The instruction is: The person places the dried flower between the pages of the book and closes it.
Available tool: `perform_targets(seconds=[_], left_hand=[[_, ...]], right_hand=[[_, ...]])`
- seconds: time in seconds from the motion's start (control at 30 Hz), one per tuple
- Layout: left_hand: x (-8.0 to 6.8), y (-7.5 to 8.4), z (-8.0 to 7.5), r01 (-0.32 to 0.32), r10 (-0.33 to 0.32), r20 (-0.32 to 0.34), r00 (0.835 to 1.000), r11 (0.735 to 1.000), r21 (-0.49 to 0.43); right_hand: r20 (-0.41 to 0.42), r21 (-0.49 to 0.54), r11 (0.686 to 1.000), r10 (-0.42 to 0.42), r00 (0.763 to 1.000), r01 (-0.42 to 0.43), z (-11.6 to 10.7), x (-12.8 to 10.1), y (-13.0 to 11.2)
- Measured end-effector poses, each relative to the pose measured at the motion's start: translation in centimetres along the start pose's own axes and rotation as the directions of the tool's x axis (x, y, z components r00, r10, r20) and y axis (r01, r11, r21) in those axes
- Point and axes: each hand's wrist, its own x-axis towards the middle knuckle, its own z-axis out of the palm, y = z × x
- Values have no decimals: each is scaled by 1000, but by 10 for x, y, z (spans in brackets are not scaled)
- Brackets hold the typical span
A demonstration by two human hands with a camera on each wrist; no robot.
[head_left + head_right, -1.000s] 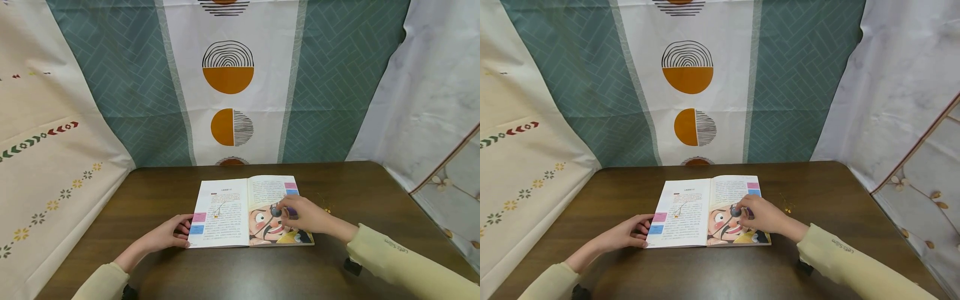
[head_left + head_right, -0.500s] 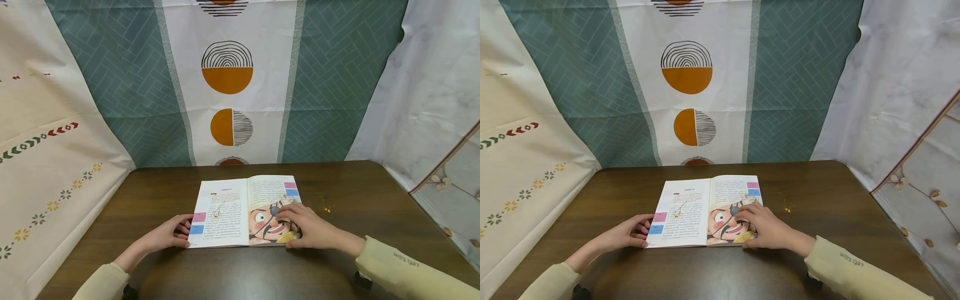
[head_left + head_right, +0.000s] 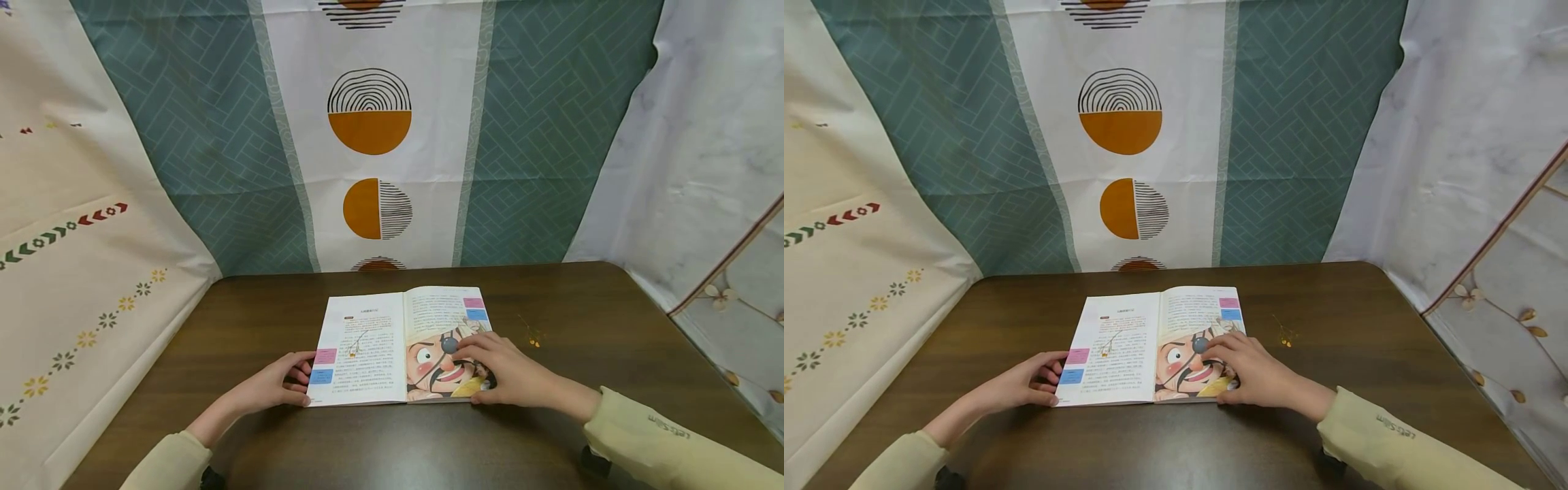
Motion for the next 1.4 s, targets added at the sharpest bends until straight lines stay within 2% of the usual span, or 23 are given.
perform_targets(seconds=[0.3,0.53,0.73,0.97,1.2,1.4], left_hand=[[0,0,-1,31,-31,-13,999,999,31],[0,-1,-1,17,-17,-8,1000,1000,21],[0,-1,-1,32,-31,-11,999,999,26],[0,-1,0,24,-23,-9,1000,999,31],[0,0,1,34,-33,-17,999,999,32],[-1,0,0,39,-38,-18,999,999,23]], right_hand=[[9,-3,1000,2,1000,-2,0,-1,-1],[-2,-14,999,-29,1000,29,0,-1,-2],[-1,-27,999,-34,999,34,0,2,-6],[36,-20,1000,-16,999,17,6,10,-14],[40,-58,998,-33,999,36,11,13,-16],[92,-39,999,-14,996,18,9,15,-13]])
